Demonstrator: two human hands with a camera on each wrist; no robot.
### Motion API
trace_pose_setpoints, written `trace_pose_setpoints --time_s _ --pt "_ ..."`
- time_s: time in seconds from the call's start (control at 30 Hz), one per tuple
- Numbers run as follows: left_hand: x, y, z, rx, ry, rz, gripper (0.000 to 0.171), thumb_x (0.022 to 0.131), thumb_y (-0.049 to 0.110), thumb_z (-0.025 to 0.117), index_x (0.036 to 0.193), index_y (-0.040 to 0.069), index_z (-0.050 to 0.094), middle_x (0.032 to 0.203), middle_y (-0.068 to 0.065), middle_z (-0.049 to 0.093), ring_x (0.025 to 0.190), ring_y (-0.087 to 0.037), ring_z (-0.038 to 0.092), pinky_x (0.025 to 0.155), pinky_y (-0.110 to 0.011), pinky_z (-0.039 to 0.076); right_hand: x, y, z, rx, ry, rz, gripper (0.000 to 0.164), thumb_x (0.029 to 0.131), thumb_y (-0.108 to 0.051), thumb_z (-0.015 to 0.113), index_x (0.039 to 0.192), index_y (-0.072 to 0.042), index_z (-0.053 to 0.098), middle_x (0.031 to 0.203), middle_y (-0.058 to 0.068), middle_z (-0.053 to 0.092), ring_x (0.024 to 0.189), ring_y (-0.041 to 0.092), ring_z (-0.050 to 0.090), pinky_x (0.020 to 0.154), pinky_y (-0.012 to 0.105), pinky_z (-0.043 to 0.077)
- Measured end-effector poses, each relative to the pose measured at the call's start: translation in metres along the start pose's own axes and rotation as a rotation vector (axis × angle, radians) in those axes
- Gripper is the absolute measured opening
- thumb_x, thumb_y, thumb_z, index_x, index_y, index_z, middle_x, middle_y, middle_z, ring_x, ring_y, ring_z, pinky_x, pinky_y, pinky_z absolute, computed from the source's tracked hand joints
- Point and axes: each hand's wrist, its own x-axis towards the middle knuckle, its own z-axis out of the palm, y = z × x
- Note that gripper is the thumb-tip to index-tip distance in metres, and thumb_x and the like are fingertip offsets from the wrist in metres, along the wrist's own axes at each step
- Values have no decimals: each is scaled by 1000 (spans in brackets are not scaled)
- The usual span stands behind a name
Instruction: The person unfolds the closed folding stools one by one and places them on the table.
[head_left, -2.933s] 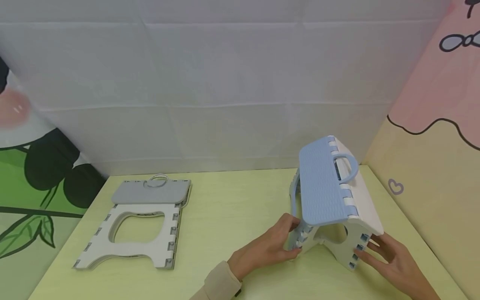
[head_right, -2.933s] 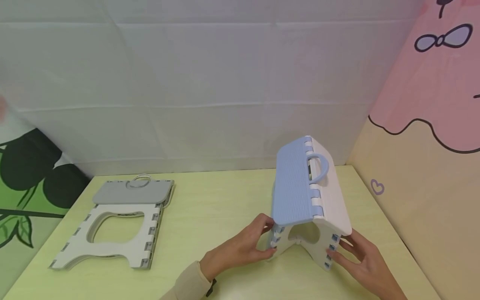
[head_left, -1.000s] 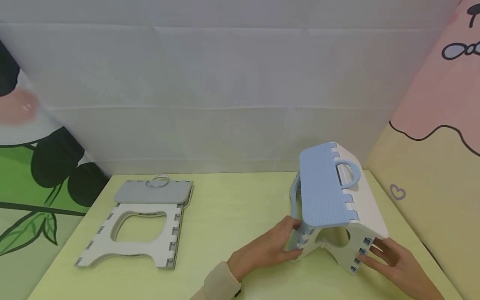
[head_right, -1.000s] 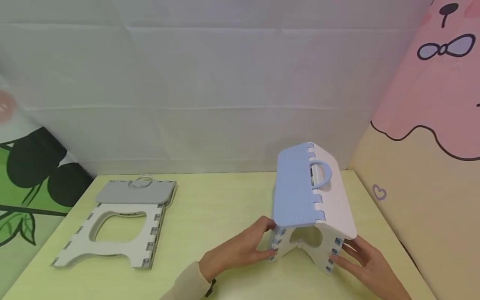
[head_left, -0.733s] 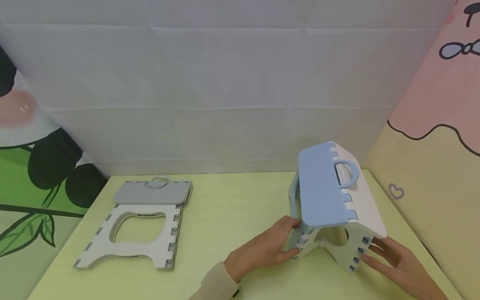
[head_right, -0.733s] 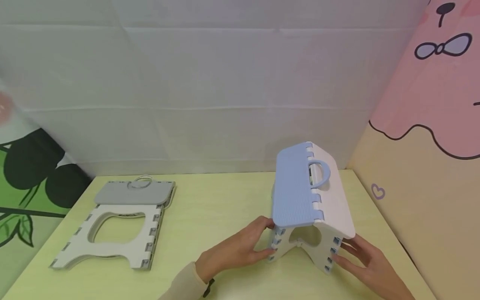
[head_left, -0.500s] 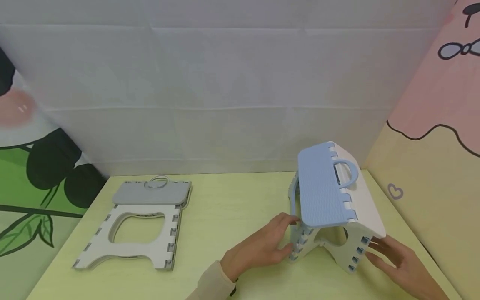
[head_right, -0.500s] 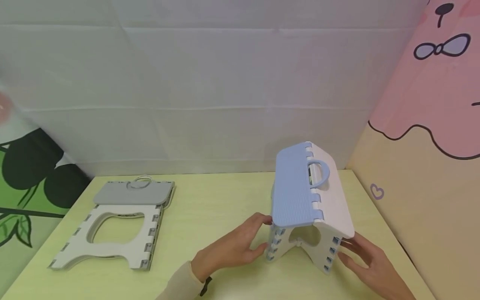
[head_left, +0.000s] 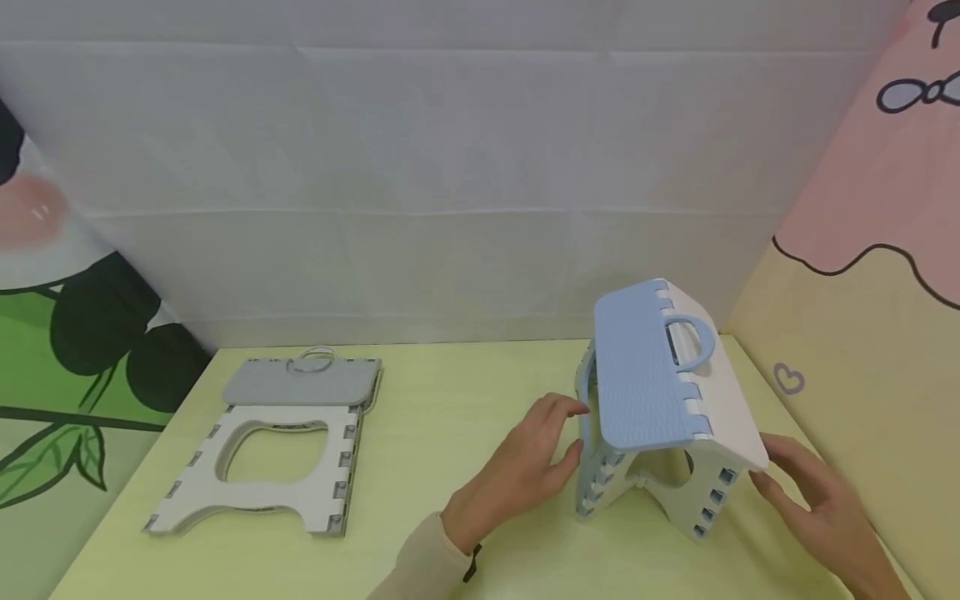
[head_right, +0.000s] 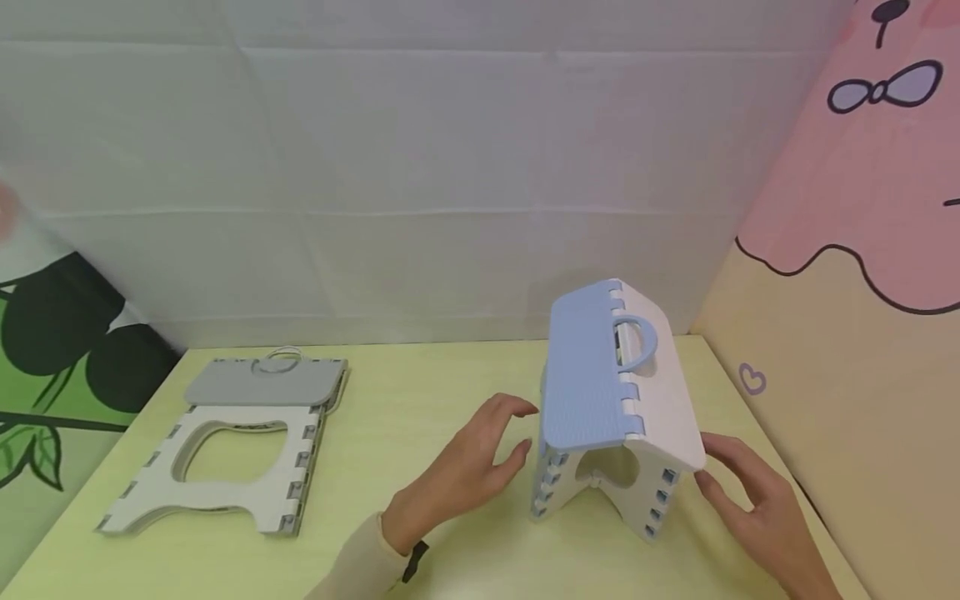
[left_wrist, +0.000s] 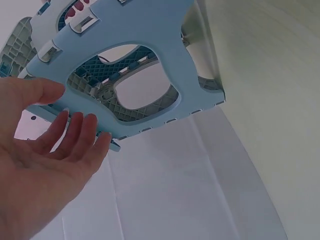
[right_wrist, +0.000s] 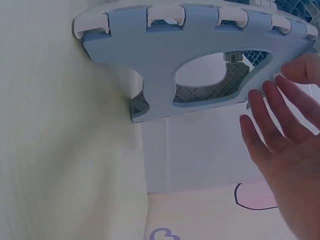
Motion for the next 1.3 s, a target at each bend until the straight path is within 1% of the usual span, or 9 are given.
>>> trace_pose_setpoints --time_s 0.07,0.2,0.43,0.57,0.7,0.83,0.9,1.13,1.3 --pt "2 1 -1 0 47 -17 35 96 2 67 129 0 53 126 -12 57 120 -24 58 99 -27 51 2 2 -1 31 8 -41 54 78 37 56 129 20 55 131 13 63 128 14 57 108 18 42" --pt "7 2 -3 -23 125 -45 33 97 2 66 128 0 55 123 -11 58 118 -24 58 99 -28 52 8 1 -5 67 30 -59 52 80 35 57 130 21 54 134 17 62 131 17 55 111 20 40" --pt "15 5 -6 -35 209 -29 27 99 4 65 124 1 57 121 -10 57 115 -23 57 101 -28 50 22 -11 -8 203 64 -139 37 90 26 57 127 28 50 133 31 58 134 25 53 114 24 38" --pt "20 8 -7 -62 250 -5 26 101 9 64 125 0 59 122 -10 58 117 -24 57 104 -29 48 28 -18 -7 246 79 -172 33 93 25 52 126 30 49 134 32 57 136 27 50 115 25 36" --pt "24 13 -8 -85 252 32 30 105 17 62 129 -1 59 125 -12 58 120 -24 56 106 -29 47 33 -27 -6 250 86 -166 34 94 25 49 127 30 47 137 29 56 138 28 47 116 24 34" --pt "26 20 -9 -94 240 47 34 105 20 62 132 0 59 129 -12 57 123 -24 54 107 -29 46 37 -35 -5 245 70 -160 35 94 25 50 129 30 46 140 28 55 140 27 45 118 24 32" --pt "28 24 -9 -107 233 46 34 104 20 63 132 0 59 130 -12 56 124 -23 53 108 -29 45 38 -38 -4 250 58 -155 37 94 24 52 130 29 45 141 27 54 141 26 45 118 24 32" --pt "29 32 -6 -150 189 45 37 102 20 67 132 0 58 134 -11 55 127 -23 52 109 -27 44 41 -41 4 323 11 -190 44 91 23 60 131 30 42 142 32 50 142 30 43 119 28 31" --pt "31 35 -1 -166 173 74 39 101 18 69 133 0 57 134 -12 55 126 -23 52 106 -24 45 44 -49 6 309 -13 -196 48 89 22 64 131 30 43 143 32 50 142 29 42 120 28 30"
